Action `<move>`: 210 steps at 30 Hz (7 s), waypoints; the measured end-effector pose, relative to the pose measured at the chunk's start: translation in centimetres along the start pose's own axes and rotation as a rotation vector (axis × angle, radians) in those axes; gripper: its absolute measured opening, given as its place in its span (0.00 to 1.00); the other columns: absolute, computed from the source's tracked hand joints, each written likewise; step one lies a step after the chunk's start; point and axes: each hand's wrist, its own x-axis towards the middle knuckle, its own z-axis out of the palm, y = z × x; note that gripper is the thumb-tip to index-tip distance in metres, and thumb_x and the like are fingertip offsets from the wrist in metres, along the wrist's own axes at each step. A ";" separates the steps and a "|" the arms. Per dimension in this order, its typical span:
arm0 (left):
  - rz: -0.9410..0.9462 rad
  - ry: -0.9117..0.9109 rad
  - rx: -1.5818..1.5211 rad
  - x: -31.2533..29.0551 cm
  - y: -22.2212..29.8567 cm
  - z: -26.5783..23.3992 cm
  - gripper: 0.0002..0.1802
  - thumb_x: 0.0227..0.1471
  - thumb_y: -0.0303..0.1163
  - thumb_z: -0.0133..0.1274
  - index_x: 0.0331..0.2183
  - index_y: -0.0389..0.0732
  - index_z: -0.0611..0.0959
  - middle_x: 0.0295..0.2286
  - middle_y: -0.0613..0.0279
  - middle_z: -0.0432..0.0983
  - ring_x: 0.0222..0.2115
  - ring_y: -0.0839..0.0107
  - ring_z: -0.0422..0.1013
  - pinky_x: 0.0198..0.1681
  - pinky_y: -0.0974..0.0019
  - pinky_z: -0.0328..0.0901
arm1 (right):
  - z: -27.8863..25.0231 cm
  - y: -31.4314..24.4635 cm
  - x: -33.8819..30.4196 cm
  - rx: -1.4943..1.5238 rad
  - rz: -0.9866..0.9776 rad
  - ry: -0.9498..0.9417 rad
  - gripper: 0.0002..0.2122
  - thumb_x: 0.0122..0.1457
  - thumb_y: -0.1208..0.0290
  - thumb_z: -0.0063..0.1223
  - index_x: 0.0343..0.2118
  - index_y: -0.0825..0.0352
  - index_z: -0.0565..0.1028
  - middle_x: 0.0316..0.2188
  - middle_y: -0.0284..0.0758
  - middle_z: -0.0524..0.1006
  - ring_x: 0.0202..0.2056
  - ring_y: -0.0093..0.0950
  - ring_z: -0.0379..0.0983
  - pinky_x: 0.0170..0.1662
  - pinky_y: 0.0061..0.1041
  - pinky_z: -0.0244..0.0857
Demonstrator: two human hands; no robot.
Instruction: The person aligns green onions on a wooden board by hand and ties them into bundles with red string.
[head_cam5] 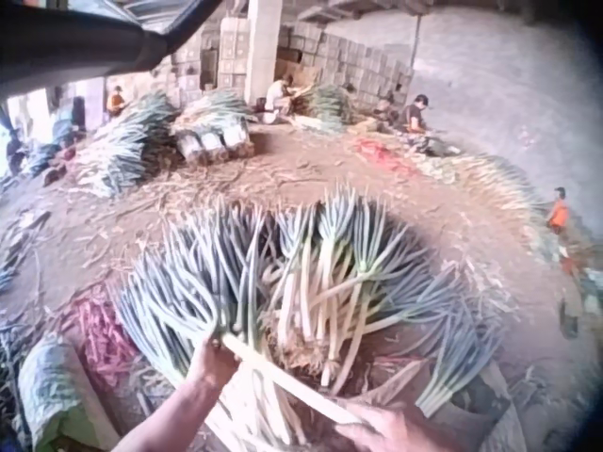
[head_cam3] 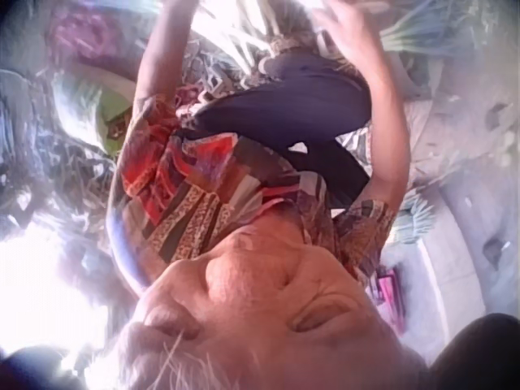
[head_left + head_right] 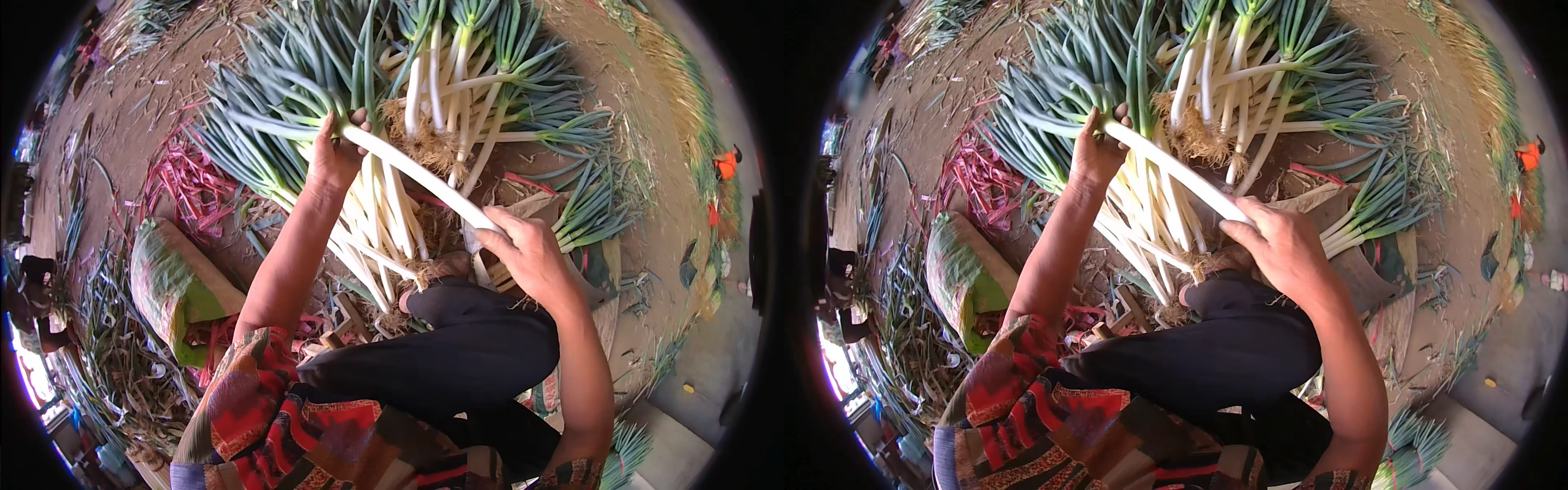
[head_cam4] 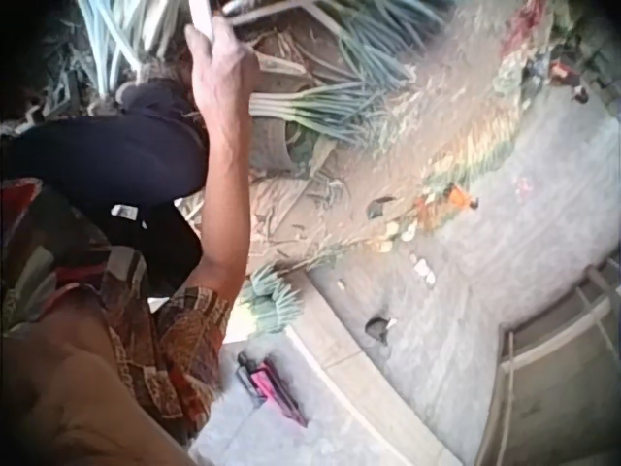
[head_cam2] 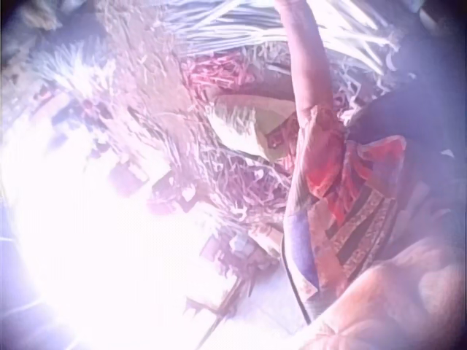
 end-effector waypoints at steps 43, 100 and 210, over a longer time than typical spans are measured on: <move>-0.119 -1.906 1.972 -1.1 -45.1 -1.3 0.18 0.47 0.29 0.50 0.43 0.45 0.74 0.52 0.62 0.62 0.50 0.65 0.62 0.46 0.59 0.61 | 2.8 40.5 -7.7 0.340 0.600 1.500 0.09 0.59 0.70 0.46 0.39 0.70 0.70 0.21 0.32 0.68 0.20 0.21 0.62 0.24 0.22 0.56; -0.177 -2.085 1.845 0.5 -45.3 -5.7 0.26 0.40 0.27 0.49 0.47 0.49 0.74 0.57 0.68 0.52 0.53 0.65 0.56 0.47 0.54 0.57 | 4.6 59.3 -4.8 0.354 1.198 1.175 0.14 0.48 0.65 0.58 0.31 0.72 0.74 0.23 0.42 0.74 0.25 0.35 0.71 0.28 0.32 0.64; 0.026 0.123 0.152 -1.4 3.8 -9.8 0.13 0.53 0.34 0.49 0.40 0.39 0.76 0.36 0.61 0.74 0.40 0.64 0.69 0.48 0.57 0.64 | 1.2 15.0 -7.3 0.710 0.582 0.513 0.09 0.58 0.68 0.46 0.39 0.65 0.74 0.25 0.30 0.74 0.22 0.19 0.68 0.26 0.17 0.62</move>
